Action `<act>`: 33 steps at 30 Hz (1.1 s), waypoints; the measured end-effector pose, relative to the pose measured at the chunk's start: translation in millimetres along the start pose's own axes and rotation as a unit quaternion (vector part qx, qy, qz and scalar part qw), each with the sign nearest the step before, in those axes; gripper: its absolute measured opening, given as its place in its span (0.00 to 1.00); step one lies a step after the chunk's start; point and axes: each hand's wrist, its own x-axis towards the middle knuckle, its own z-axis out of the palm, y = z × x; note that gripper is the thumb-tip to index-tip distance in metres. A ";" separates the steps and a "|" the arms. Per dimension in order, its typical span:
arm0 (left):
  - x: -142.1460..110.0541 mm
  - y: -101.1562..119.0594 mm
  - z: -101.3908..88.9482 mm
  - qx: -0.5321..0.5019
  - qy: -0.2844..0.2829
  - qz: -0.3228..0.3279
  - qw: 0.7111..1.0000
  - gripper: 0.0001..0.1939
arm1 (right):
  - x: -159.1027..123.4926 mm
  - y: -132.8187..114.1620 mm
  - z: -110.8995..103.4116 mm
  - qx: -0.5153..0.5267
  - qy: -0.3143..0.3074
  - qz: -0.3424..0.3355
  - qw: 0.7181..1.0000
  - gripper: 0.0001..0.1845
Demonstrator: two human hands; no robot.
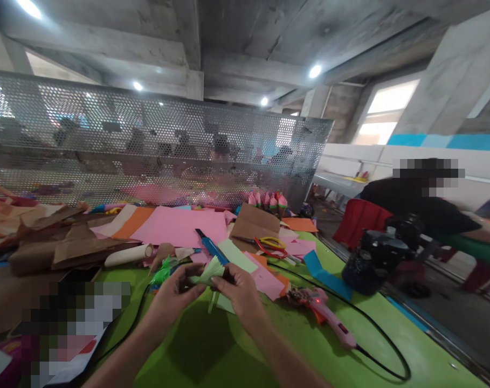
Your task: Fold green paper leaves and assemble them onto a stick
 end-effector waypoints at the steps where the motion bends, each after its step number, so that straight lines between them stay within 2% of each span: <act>1: 0.3 -0.6 -0.3 -0.003 0.000 -0.007 1.000 0.23 | 0.1 -0.4 -0.7 -0.003 0.003 -0.002 1.000 0.14; 10: 4.1 -5.1 -2.1 -0.013 0.028 -0.033 0.999 0.13 | -0.9 -1.6 0.2 -0.010 -0.001 -0.018 1.000 0.12; 25: 2.3 6.5 1.5 -0.069 0.065 -0.068 0.993 0.08 | -1.8 -1.5 3.9 0.001 0.001 -0.014 1.000 0.13; 33: 0.1 4.8 1.3 -0.081 0.057 -0.073 0.992 0.08 | -1.5 2.3 3.6 -0.002 0.014 -0.005 1.000 0.14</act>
